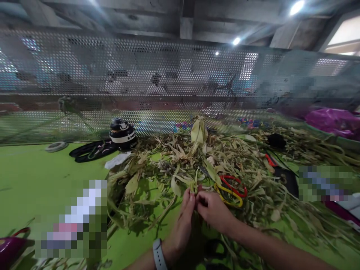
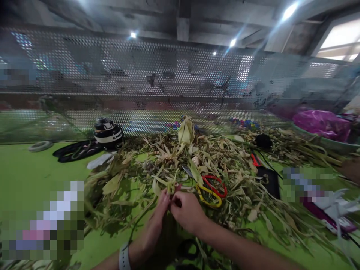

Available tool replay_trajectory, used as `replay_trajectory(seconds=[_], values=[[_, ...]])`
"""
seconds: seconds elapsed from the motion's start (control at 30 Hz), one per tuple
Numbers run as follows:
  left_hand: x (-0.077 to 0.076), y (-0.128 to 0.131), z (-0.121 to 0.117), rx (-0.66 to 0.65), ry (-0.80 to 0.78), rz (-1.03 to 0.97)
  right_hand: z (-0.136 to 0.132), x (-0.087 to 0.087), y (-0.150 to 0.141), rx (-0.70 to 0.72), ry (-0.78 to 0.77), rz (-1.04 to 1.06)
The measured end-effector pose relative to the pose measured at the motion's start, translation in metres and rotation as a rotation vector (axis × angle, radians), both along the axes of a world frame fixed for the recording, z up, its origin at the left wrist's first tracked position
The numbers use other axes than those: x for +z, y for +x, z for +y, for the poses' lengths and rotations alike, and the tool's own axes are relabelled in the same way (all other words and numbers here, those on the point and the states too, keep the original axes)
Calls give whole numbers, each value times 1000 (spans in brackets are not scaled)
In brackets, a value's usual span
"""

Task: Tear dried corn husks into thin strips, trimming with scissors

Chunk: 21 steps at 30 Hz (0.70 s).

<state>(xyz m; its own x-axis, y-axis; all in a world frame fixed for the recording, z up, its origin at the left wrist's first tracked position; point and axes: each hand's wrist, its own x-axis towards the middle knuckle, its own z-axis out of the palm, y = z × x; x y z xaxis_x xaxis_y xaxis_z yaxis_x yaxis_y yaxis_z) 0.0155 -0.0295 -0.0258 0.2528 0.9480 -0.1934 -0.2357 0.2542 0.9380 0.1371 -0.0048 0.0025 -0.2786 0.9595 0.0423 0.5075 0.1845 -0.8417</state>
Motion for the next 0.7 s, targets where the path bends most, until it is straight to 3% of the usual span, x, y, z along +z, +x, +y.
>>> replay_trajectory(seconds=[0.13,0.27,0.4,0.53,0.7], values=[[8,1,-3,152,-96,-11,1,-3,4,43,-1,50],[11,4,4,246,-198,-226,-1,-4,8,147,-196,206],[9,3,14,190,-137,-336,0,-3,10,158,-269,200],[8,-2,18,154,-99,-279,2,-3,12,171,-179,180],[11,-5,20,176,-81,-218,-2,-3,12,226,-184,141]])
